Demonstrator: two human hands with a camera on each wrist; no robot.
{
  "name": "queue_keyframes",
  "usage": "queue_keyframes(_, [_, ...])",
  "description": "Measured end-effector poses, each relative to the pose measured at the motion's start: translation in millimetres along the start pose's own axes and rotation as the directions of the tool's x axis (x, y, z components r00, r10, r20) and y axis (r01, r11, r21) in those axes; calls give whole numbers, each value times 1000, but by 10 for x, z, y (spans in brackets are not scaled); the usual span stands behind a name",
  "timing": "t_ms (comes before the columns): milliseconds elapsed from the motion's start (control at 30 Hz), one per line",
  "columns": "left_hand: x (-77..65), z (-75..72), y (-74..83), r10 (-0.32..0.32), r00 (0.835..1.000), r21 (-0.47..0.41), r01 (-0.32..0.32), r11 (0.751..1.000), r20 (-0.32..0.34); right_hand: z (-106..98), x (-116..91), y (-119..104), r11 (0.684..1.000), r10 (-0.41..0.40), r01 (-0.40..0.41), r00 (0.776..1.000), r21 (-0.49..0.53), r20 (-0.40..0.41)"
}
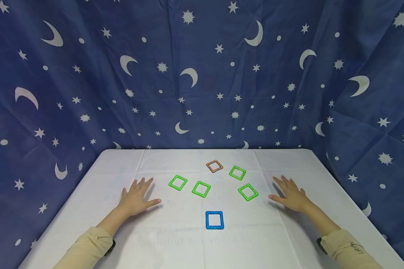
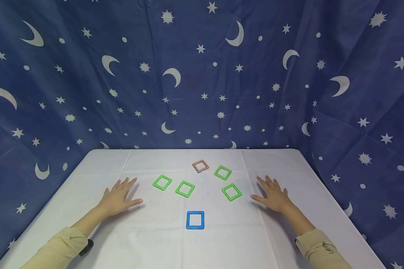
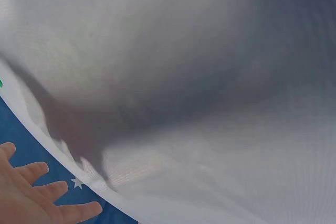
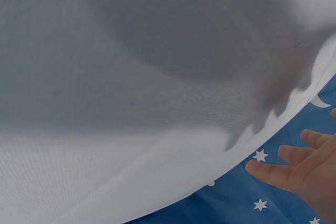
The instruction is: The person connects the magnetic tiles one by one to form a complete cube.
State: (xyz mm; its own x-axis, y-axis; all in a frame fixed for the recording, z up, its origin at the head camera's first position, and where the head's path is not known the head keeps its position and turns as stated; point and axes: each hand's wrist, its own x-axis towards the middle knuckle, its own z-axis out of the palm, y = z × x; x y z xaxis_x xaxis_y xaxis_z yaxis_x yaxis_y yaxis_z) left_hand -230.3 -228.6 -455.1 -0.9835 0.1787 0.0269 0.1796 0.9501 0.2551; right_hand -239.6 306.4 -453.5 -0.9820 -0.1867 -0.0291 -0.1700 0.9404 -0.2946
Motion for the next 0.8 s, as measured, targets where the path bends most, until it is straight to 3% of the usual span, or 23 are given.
queue_keyframes(467, [13, -43, 22, 28, 999, -20, -29, 999, -26, -10, 39, 7, 993, -115, 112, 986, -26, -117])
queue_keyframes(600, [11, -48, 27, 38, 998, -25, -39, 999, -47, 8, 60, 4, 992, -122, 123, 979, -1, -163])
queue_keyframes(800, [40, -37, 37, 22, 997, -51, -26, 998, -72, 0, 86, -50, 995, -88, 95, 984, 37, -157])
